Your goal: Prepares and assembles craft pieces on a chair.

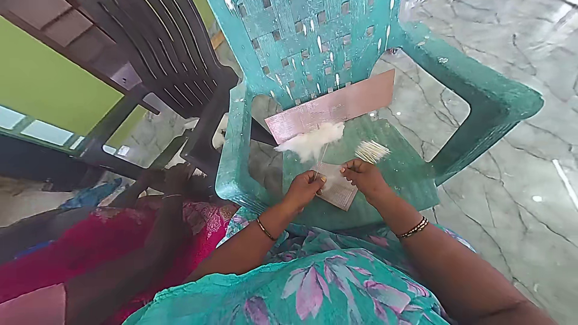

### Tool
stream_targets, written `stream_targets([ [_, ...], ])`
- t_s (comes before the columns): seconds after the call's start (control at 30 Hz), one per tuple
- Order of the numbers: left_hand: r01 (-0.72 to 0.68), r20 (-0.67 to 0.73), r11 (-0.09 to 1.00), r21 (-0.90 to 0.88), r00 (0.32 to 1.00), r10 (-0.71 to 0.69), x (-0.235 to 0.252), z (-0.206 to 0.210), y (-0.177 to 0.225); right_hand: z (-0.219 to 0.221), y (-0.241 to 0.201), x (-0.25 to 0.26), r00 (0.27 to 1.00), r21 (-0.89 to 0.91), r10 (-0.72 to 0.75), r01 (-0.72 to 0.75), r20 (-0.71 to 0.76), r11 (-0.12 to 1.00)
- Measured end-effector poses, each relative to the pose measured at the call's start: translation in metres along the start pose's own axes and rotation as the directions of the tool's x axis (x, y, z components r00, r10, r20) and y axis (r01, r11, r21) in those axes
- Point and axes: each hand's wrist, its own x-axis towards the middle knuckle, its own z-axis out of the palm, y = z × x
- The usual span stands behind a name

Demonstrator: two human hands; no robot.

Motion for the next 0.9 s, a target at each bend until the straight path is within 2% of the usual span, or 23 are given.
stream_targets([
  [0.13,0.069,0.036,0.971,0.229,0.996,-0.079,0.001,-0.004,-0.012,0.001,0.006,0.011,0.999,-0.352,-0.037,0.045,0.028,0.935],
  [0.23,0.097,0.054,0.921,0.378,0.991,-0.126,-0.002,-0.01,-0.018,0.004,0.01,0.014,0.998,-0.454,-0.012,0.038,0.06,0.89],
  [0.37,0.023,0.087,0.813,0.581,0.992,-0.09,-0.006,-0.015,-0.019,0.005,0.017,0.019,0.999,-0.534,-0.003,0.031,0.054,0.845],
  [0.53,-0.009,0.082,0.838,0.546,0.996,-0.043,-0.002,-0.013,-0.023,0.003,0.022,0.024,0.999,-0.578,-0.017,0.038,0.042,0.815],
  [0.7,0.028,0.067,0.815,0.579,0.994,-0.082,0.005,-0.01,-0.024,-0.005,0.023,0.028,0.999,-0.648,-0.045,0.032,-0.004,0.761],
  [0.8,0.052,0.039,0.811,0.582,0.995,-0.092,0.007,-0.011,-0.027,-0.002,0.03,0.032,0.984,-0.706,-0.148,0.173,0.097,0.687],
  [0.9,0.052,0.021,0.806,0.59,0.997,-0.08,0.008,-0.01,-0.027,0.011,0.036,0.039,0.91,-0.719,-0.226,0.414,0.349,0.558],
])
